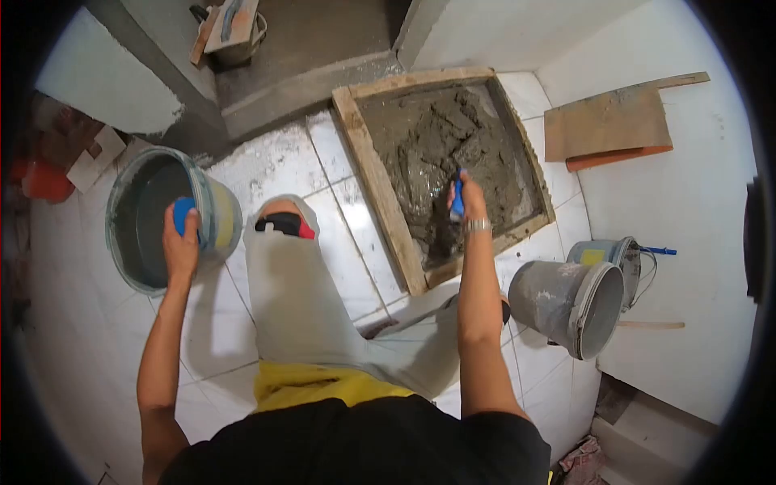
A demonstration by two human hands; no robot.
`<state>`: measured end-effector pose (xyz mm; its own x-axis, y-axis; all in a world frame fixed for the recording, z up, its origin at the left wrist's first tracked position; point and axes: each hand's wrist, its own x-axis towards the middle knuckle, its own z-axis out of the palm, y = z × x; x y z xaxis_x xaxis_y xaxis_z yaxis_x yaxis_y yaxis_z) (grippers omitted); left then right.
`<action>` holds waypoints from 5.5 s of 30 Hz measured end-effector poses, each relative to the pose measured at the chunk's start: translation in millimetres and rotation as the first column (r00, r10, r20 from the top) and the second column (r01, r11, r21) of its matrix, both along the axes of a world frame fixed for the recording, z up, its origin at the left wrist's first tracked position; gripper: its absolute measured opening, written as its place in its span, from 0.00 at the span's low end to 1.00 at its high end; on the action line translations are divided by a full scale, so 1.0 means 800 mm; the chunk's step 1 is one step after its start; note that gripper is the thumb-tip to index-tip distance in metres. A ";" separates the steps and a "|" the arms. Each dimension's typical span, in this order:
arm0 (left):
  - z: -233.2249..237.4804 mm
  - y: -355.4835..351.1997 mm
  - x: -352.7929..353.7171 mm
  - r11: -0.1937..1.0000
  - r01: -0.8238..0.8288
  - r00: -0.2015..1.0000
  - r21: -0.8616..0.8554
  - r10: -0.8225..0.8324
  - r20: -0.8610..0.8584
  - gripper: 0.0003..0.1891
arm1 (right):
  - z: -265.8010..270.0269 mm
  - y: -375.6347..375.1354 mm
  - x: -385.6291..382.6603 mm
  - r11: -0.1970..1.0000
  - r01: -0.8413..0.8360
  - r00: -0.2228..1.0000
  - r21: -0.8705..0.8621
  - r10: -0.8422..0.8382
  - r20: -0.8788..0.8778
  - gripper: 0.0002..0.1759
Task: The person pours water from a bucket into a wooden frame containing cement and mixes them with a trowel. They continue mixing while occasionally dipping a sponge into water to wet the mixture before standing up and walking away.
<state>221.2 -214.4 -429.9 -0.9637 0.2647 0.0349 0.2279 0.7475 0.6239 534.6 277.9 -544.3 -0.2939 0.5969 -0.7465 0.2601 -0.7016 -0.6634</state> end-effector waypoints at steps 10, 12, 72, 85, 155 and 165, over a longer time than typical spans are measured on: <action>-0.004 0.002 -0.007 0.999 0.024 1.000 0.028 -0.024 0.017 0.28 | 0.031 -0.008 0.064 0.991 0.069 0.984 -0.112 -0.086 -0.156 0.22; -0.002 -0.001 -0.002 1.000 -0.007 1.000 -0.016 0.008 0.021 0.28 | 0.071 -0.018 0.070 0.993 0.075 0.973 -0.096 -0.094 -0.211 0.22; 0.001 0.000 -0.004 1.000 0.013 0.999 -0.019 -0.012 0.043 0.30 | 0.023 -0.030 0.000 0.816 -0.541 0.801 0.205 0.426 0.420 0.32; 0.000 0.008 0.000 1.000 -0.008 1.000 -0.003 0.008 -0.002 0.30 | 0.000 -0.013 0.061 0.986 -0.134 0.960 0.101 0.103 0.261 0.24; 0.010 0.009 0.005 0.998 0.049 0.999 0.025 -0.050 0.023 0.23 | 0.097 -0.095 0.061 0.932 -0.050 0.991 0.359 0.001 0.137 0.20; 0.020 0.015 0.009 0.999 0.040 0.999 0.019 -0.041 0.013 0.22 | 0.089 -0.059 0.018 0.746 -0.569 0.705 0.345 0.227 0.672 0.29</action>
<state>228.2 -202.2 -414.0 -0.9526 0.3030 0.0268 0.2490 0.7262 0.6408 549.2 230.6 -473.3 -0.2310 0.8461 -0.4803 0.8635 -0.0493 -0.5020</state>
